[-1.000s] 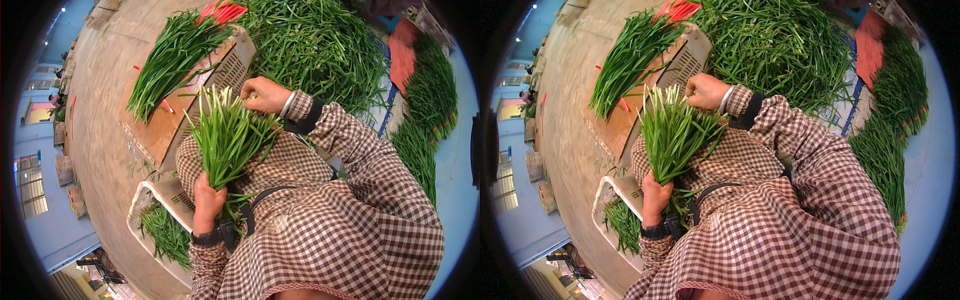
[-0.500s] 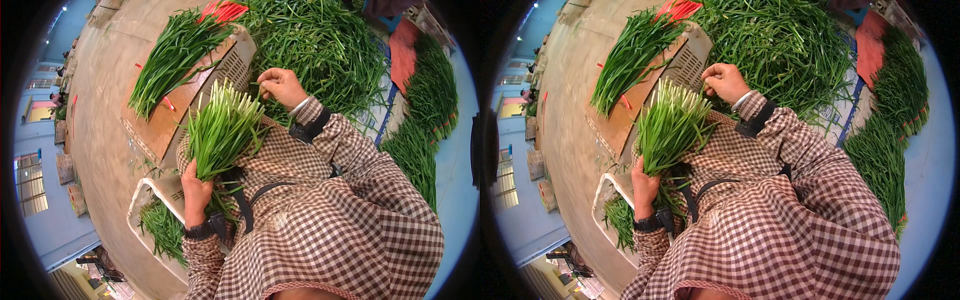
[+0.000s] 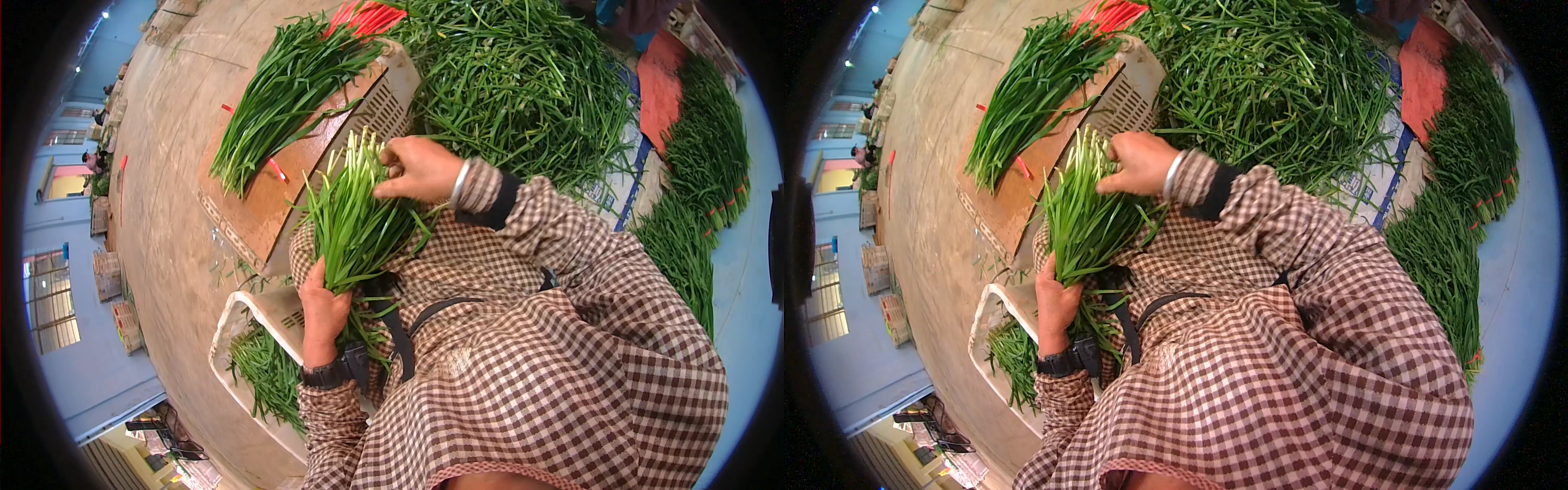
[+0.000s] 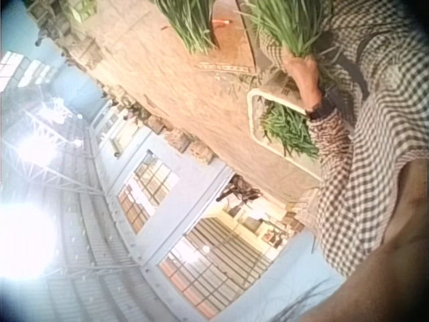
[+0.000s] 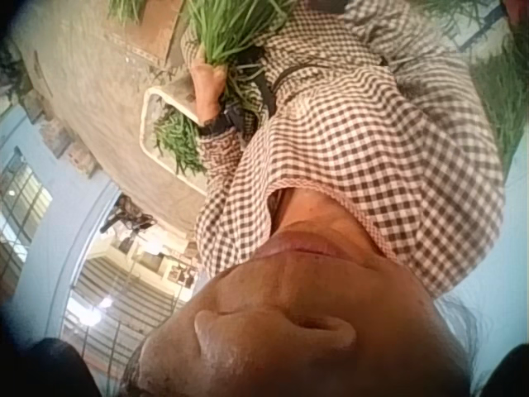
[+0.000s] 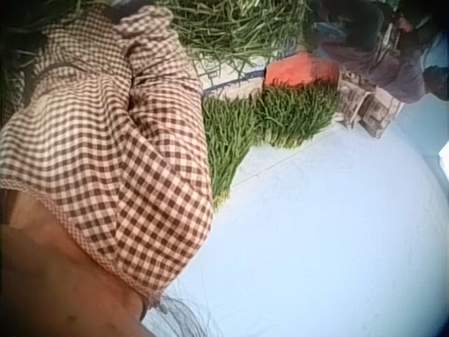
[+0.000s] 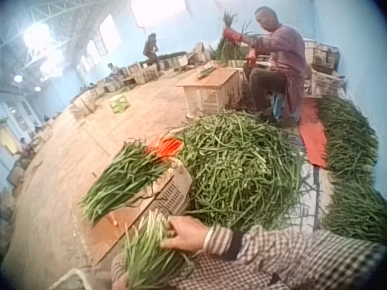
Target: Sorting and bundling green chives into uniform bunches using a tape dispenser on a wooden board.
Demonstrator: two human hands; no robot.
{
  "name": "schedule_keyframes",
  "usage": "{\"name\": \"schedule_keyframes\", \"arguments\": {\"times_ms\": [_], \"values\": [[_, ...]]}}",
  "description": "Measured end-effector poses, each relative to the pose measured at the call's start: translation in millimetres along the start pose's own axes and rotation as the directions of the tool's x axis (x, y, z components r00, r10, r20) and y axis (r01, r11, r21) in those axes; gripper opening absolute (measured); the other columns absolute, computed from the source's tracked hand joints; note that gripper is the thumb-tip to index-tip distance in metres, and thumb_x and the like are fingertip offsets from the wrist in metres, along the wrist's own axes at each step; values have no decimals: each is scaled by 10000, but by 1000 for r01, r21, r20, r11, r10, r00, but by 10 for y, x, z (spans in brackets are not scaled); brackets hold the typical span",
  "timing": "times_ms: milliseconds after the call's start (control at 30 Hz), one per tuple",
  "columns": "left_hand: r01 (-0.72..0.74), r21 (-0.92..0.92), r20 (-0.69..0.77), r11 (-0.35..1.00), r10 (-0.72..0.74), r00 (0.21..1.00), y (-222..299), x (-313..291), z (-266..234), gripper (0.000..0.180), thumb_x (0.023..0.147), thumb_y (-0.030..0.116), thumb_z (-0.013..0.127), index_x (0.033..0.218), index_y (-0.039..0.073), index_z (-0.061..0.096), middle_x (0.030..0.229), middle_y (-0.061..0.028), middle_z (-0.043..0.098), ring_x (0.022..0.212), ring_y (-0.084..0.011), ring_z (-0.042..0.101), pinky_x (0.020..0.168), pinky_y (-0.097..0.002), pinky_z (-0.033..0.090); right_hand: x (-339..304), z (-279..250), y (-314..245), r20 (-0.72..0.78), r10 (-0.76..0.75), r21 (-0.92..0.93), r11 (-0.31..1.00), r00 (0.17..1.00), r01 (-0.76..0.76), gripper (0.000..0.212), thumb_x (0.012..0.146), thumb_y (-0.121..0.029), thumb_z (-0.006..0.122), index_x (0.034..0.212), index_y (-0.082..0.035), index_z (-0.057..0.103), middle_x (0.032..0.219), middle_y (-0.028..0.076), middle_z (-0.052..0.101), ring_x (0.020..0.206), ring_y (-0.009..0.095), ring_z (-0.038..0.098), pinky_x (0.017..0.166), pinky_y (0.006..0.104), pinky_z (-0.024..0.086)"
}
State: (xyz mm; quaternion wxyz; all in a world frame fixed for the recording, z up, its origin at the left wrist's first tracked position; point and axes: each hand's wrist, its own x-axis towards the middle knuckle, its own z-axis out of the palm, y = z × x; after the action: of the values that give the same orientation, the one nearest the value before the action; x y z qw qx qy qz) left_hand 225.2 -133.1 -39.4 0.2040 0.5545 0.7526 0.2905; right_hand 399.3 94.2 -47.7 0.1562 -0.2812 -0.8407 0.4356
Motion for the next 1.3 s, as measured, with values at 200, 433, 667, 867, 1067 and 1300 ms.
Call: {"name": "schedule_keyframes", "arguments": {"times_ms": [200, 433, 667, 867, 1067, 1300], "values": [[103, -162, 36, 981, -98, 994, 154, 11, -25, 435, 699, -50, 581, 1133, -39, 553, 973, -105, 665, 866, -151, 604, 805, -278, 467, 20, 138, 151, -131, -81, 245, 963, 988, 112, 137, 762, -102, 669, 758, 6, 585, 668, 64, 582, 597, 158, 548, 577, 301, 476], [107, -171, 102, 979, -90, 991, 102, 28, -6, 559, 672, -48, 600, 1222, -23, 500, 988, -154, 659, 884, -208, 632, 803, -297, 480, 8, -343, 182, -188, 182, 625, 780, 965, -26, 76, 793, -55, 665, 826, 8, 643, 705, 50, 630, 587, 92, 564, 538, 250, 499], [129, -179, 109, 975, -111, 988, 42, 19, -14, 575, 659, -43, 589, 1226, -32, 494, 1007, -164, 654, 905, -225, 630, 825, -308, 475, 11, -1160, 1083, -529, 463, 742, 660, 711, 122, 210, 875, -94, 608, 1042, 31, 590, 790, 60, 620, 549, 47, 522, 410, 145, 389], [95, -111, 112, 989, -83, 990, 18, 38, -32, 573, 658, -43, 586, 1224, -37, 493, 1032, -173, 648, 931, -232, 625, 843, -308, 468, -57, -1219, 1265, -466, 499, -355, 651, 730, -671, 246, 818, -215, 668, 777, 20, 608, 660, 96, 592, 540, 152, 531, 484, 301, 474], [102, -140, 81, 985, -91, 993, 97, 32, -17, 439, 669, -59, 559, 1107, -39, 552, 949, -133, 661, 844, -193, 608, 796, -303, 465, -18, -632, 485, -243, 162, -108, 975, 956, -193, 236, 835, -192, 630, 935, 22, 634, 810, 133, 656, 609, 189, 628, 635, 325, 539], [116, -116, 113, 986, -103, 988, 39, -5, -40, 550, 675, -29, 605, 1214, -45, 497, 1012, -175, 652, 921, -250, 630, 830, -313, 473, 309, -117, 201, 4, -131, -91, 987, 991, 131, 289, 806, -224, 656, 956, 15, 590, 872, 127, 644, 787, 227, 626, 740, 353, 511]]}}
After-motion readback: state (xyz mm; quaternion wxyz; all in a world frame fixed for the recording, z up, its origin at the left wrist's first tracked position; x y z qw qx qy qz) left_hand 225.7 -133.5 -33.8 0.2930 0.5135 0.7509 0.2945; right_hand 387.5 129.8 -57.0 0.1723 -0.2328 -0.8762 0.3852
